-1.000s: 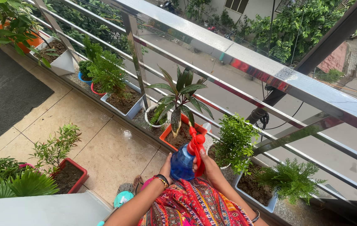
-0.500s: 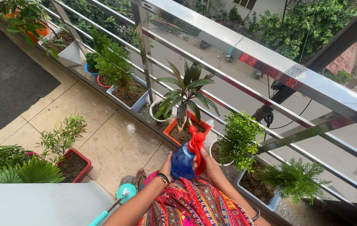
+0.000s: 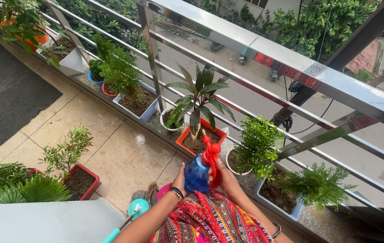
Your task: The person walks along a balcony and uses a blue spray bottle with a red nozzle to water various potted plants arranged along the railing. The person moves from one end of the balcony to the other, systematically spraying water onto the leaves and soil of each plant.
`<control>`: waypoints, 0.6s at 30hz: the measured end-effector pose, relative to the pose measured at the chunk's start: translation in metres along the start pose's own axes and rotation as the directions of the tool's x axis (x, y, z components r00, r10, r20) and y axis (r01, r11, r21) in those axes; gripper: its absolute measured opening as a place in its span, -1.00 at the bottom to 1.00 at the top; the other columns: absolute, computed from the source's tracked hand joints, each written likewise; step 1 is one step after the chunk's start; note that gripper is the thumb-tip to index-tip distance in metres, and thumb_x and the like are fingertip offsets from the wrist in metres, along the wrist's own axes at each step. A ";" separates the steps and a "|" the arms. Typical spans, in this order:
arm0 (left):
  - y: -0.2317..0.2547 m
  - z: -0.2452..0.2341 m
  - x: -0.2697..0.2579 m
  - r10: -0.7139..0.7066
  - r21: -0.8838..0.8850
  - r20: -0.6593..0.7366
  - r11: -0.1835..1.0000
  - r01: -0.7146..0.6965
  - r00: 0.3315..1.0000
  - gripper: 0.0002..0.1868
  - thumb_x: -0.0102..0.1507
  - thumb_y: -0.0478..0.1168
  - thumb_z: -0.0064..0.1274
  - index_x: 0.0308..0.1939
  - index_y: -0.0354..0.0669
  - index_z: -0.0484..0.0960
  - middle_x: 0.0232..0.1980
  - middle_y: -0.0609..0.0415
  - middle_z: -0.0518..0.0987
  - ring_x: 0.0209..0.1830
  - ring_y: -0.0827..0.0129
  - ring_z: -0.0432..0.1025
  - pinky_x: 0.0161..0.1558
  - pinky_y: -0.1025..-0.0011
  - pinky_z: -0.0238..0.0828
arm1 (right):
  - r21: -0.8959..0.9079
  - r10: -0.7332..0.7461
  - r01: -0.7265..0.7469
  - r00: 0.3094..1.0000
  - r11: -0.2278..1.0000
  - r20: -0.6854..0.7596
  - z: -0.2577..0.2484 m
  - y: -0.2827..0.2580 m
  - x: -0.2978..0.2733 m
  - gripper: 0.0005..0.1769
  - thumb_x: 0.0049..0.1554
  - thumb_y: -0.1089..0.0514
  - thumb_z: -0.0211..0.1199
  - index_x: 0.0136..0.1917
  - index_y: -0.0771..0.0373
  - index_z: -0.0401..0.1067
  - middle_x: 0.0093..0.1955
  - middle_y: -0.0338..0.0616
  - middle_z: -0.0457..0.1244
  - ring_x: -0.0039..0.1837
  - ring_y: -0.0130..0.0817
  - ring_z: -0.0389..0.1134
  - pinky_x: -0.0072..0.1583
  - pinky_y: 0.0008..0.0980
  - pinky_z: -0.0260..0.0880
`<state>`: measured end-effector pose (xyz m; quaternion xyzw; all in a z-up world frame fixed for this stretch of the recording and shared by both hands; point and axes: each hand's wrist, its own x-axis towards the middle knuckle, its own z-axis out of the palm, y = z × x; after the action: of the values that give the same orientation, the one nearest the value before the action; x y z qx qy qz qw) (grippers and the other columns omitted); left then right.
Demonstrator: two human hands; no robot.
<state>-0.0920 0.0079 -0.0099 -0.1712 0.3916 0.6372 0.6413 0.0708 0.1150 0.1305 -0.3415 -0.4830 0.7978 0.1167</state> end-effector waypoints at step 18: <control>0.000 0.006 0.009 0.032 -0.019 -0.105 0.999 -0.034 0.994 -0.24 0.33 0.32 -0.18 0.33 -0.22 0.45 0.29 -0.18 0.59 0.18 0.06 0.55 0.25 0.11 0.47 | 0.034 -0.016 0.015 1.000 0.999 0.012 -0.007 -0.001 0.000 -0.21 0.21 -0.51 -0.16 -0.06 0.29 0.39 -0.27 -0.14 0.24 -0.16 -0.33 0.29 0.04 -0.29 0.37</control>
<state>-0.0914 0.0187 -0.0126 -0.2047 0.4209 0.6418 0.6075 0.0757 0.1206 0.1293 -0.3307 -0.4729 0.8070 0.1255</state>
